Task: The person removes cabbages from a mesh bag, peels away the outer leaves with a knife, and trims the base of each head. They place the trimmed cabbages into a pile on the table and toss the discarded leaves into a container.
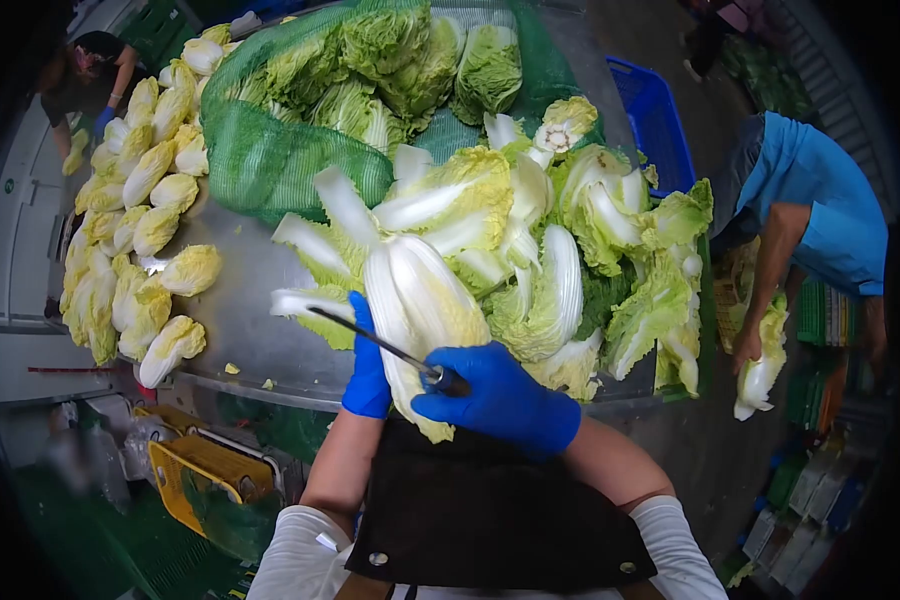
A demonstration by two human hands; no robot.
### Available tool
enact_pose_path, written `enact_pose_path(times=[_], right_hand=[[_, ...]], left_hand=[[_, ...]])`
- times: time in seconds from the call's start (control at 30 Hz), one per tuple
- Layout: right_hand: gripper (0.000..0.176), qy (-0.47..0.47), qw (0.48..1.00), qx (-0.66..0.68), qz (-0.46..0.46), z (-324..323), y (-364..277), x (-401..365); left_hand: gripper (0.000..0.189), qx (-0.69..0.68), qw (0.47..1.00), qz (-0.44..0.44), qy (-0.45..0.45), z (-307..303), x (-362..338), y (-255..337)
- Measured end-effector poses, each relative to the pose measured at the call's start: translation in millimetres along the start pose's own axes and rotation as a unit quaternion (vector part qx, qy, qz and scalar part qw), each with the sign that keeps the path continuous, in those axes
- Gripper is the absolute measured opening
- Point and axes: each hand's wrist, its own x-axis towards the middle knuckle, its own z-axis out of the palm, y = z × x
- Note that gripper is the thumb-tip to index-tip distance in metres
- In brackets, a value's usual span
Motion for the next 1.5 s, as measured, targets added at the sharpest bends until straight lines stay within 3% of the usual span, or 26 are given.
enact_pose_path(times=[0.03,0.07,0.1,0.13,0.17,0.2,0.23,0.27,0.37,0.4,0.47,0.53,0.63,0.77,0.87,0.9,1.0,1.03,1.13,1.17,1.2,1.27,1.37,1.4,1.43,1.5], right_hand=[[0.023,-0.046,0.991,0.09,0.086,-6.4,-10.5,5.3],[0.025,-0.011,0.956,0.261,0.136,-7.4,-4.9,14.9],[0.029,0.048,0.914,0.383,0.123,-20.7,-3.4,25.2],[0.032,0.103,0.857,0.496,0.098,-33.8,-1.8,35.3],[0.036,0.263,0.77,0.57,0.119,-40.7,-17.0,44.7],[0.037,0.299,0.735,0.601,0.097,-62.7,-1.1,58.8],[0.035,0.259,0.725,0.638,-0.03,-87.1,30.2,68.4],[0.033,0.251,0.759,0.6,-0.041,-108.0,55.0,70.7],[0.046,0.285,0.852,0.433,0.07,-94.0,71.9,45.6],[0.051,0.274,0.878,0.38,0.102,-75.4,65.7,28.7],[0.063,0.258,0.933,0.235,0.081,-32.8,63.1,2.3],[0.077,0.235,0.969,0.008,-0.081,-3.7,73.0,-16.6],[0.083,0.236,0.964,-0.088,-0.085,10.7,46.9,-20.2],[0.084,0.258,0.913,0.311,-0.05,3.7,47.8,-20.7],[0.08,0.264,0.929,0.257,-0.031,11.8,46.6,-19.6],[0.073,0.28,0.935,0.213,-0.039,19.0,49.3,-15.0],[0.069,0.327,0.942,-0.032,-0.062,22.9,34.2,-12.8],[0.062,0.37,0.908,-0.171,-0.092,19.7,28.7,-14.0],[0.052,0.262,0.939,-0.219,0.051,3.6,9.5,-31.5],[0.042,0.274,0.927,-0.255,-0.015,0.3,12.4,-33.2],[0.04,0.232,0.937,-0.26,-0.015,-3.7,11.3,-34.9],[0.037,0.146,0.952,-0.268,-0.013,-15.2,-0.3,-37.8],[0.028,0.006,0.993,0.026,0.113,-43.7,-27.3,-27.9],[0.026,-0.024,0.979,0.126,0.157,-51.0,-31.9,-22.1],[0.028,0.123,0.93,0.324,0.12,-49.6,-38.8,-11.0],[0.032,0.246,0.786,0.567,0.002,-68.2,-4.2,13.5]], left_hand=[[0.077,0.034,0.999,-0.007,-0.001,-3.8,-5.4,-6.6],[0.072,0.068,0.998,-0.015,-0.003,-7.7,-10.6,-13.3],[0.071,0.163,0.984,0.012,-0.071,-31.7,-2.8,-28.5],[0.071,0.068,0.995,-0.054,-0.042,-24.0,-10.6,-31.5],[0.07,-0.03,0.993,-0.113,0.0,-16.2,-18.4,-34.6],[0.07,-0.059,0.989,-0.133,-0.012,-25.8,-21.0,-37.3],[0.069,-0.104,0.984,-0.141,-0.046,-37.5,-18.6,-39.9],[0.068,-0.148,0.975,-0.147,-0.08,-44.9,-17.1,-41.3],[0.067,-0.026,0.996,-0.036,0.079,-5.3,-17.4,-12.7],[0.067,-0.038,0.996,-0.009,0.081,-1.6,-16.1,-6.7],[0.067,-0.06,0.994,0.049,0.08,6.0,-9.5,6.4],[0.068,-0.092,0.992,0.076,0.047,14.4,-10.3,16.9],[0.076,-0.078,0.99,0.109,-0.028,21.3,-13.0,21.6],[0.089,-0.019,0.977,0.153,-0.15,-2.1,-17.7,34.3],[0.088,-0.128,0.974,0.111,-0.148,-0.9,7.0,27.6],[0.086,-0.034,0.99,0.13,0.029,14.7,11.3,22.6],[0.077,-0.084,0.99,0.112,-0.031,9.9,31.5,10.2],[0.077,-0.082,0.99,0.11,-0.019,11.9,31.6,9.9],[0.076,-0.06,0.992,0.101,0.04,17.2,21.8,3.1],[0.076,-0.039,0.992,0.098,0.071,19.0,19.2,1.3],[0.076,-0.017,0.99,0.094,0.101,19.2,16.8,-1.6],[0.074,0.007,0.995,0.085,0.059,-0.5,20.5,-8.7],[0.072,0.008,1.0,-0.016,0.002,7.8,3.6,-7.8],[0.073,-0.084,0.99,-0.091,-0.065,-38.2,24.7,-24.4],[0.077,-0.074,0.991,-0.092,-0.068,-17.0,11.7,-23.3],[0.087,-0.012,0.995,-0.095,-0.028,16.5,-8.9,-22.6]])
